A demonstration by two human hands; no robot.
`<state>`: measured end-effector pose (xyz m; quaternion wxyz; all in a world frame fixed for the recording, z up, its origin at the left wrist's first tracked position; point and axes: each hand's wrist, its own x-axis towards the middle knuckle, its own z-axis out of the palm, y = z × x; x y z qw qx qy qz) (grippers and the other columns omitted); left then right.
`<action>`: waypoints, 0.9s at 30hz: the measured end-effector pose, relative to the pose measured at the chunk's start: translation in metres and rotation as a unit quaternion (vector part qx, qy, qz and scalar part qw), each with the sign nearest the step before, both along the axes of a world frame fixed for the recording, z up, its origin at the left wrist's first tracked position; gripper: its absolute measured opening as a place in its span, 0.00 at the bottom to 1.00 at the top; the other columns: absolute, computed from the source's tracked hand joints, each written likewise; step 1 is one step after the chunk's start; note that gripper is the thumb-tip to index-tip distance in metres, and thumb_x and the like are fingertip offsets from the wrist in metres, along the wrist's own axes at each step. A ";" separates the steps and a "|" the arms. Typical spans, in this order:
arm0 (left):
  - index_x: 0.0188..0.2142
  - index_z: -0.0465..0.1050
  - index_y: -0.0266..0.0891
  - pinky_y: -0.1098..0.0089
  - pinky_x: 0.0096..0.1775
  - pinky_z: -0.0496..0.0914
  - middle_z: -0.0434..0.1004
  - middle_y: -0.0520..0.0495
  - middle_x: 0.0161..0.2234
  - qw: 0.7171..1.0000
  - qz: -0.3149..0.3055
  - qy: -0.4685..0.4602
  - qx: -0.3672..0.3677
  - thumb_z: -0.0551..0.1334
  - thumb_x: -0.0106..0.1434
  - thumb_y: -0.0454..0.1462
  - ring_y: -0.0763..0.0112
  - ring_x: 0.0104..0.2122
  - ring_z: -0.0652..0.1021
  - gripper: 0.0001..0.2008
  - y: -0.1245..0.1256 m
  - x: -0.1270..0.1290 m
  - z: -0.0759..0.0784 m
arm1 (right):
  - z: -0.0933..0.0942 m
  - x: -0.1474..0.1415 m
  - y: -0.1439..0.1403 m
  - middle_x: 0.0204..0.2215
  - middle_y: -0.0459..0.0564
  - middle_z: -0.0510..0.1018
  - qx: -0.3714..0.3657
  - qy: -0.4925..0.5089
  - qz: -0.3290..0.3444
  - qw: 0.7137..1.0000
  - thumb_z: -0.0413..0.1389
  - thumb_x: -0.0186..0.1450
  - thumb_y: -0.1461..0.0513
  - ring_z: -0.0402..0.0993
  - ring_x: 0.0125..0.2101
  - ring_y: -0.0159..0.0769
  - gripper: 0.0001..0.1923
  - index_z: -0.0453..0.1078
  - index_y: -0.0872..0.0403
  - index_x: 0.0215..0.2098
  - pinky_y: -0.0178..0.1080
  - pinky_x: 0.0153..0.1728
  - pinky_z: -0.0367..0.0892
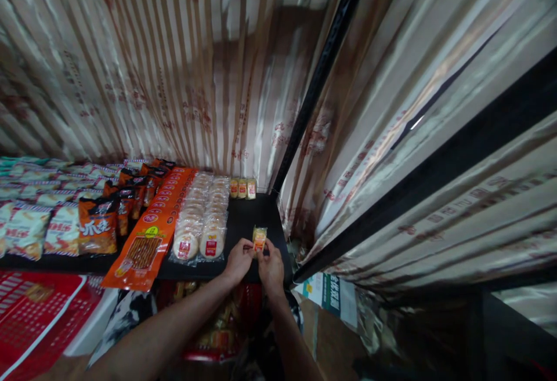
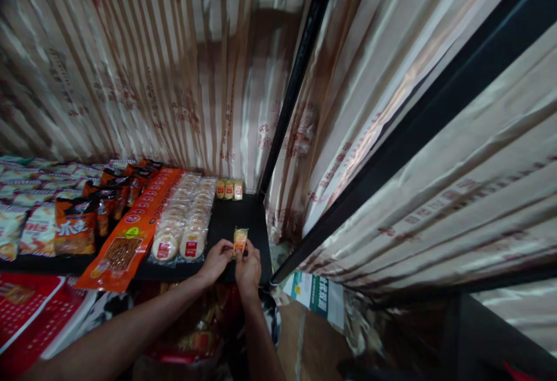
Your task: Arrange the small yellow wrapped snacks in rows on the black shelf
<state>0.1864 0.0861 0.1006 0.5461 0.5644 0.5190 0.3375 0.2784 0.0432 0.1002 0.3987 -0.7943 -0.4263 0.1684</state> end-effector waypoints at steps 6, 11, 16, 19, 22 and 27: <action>0.30 0.69 0.40 0.72 0.41 0.67 0.75 0.49 0.32 0.999 -0.013 0.031 0.012 0.54 0.57 0.32 0.70 0.35 0.75 0.06 0.013 0.011 0.003 | -0.007 0.003 0.016 0.39 0.53 0.70 0.014 -0.027 -0.007 1.000 0.51 0.59 0.60 0.72 0.29 0.37 0.24 0.65 0.53 0.54 0.38 0.33 0.67; 0.30 0.69 0.40 0.72 0.43 0.66 0.76 0.48 0.32 0.998 -0.019 0.057 0.034 0.53 0.59 0.35 0.68 0.38 0.75 0.07 0.025 0.021 0.001 | -0.011 0.006 0.030 0.40 0.56 0.68 0.007 -0.051 -0.004 0.999 0.48 0.60 0.61 0.72 0.33 0.41 0.25 0.62 0.56 0.55 0.40 0.34 0.68; 0.33 0.73 0.40 0.72 0.46 0.65 0.77 0.46 0.37 0.997 -0.028 0.067 0.033 0.53 0.60 0.36 0.68 0.41 0.75 0.09 0.042 0.031 0.005 | -0.012 0.013 0.048 0.41 0.59 0.68 0.038 -0.050 -0.009 0.998 0.45 0.61 0.60 0.72 0.33 0.42 0.27 0.57 0.61 0.58 0.42 0.37 0.67; 0.37 0.74 0.40 0.72 0.49 0.65 0.78 0.46 0.41 0.998 -0.027 0.048 0.019 0.55 0.59 0.36 0.67 0.44 0.74 0.10 0.054 0.039 0.008 | -0.013 0.019 0.063 0.43 0.61 0.69 0.061 -0.040 -0.023 0.997 0.46 0.61 0.60 0.72 0.32 0.41 0.30 0.53 0.62 0.60 0.42 0.37 0.67; 0.40 0.74 0.41 0.71 0.51 0.64 0.77 0.46 0.44 0.999 -0.022 0.029 0.006 0.56 0.59 0.37 0.65 0.47 0.74 0.12 0.067 0.047 0.007 | -0.015 0.026 0.080 0.47 0.63 0.69 0.080 -0.037 -0.038 0.995 0.47 0.60 0.60 0.72 0.35 0.42 0.31 0.52 0.61 0.61 0.42 0.39 0.66; 0.43 0.73 0.40 0.69 0.53 0.63 0.76 0.44 0.46 0.999 -0.041 0.019 0.020 0.53 0.61 0.37 0.64 0.49 0.73 0.14 0.089 0.058 0.005 | -0.018 0.037 0.109 0.47 0.64 0.70 0.088 -0.008 -0.043 0.995 0.47 0.59 0.60 0.71 0.41 0.46 0.29 0.54 0.62 0.58 0.44 0.42 0.63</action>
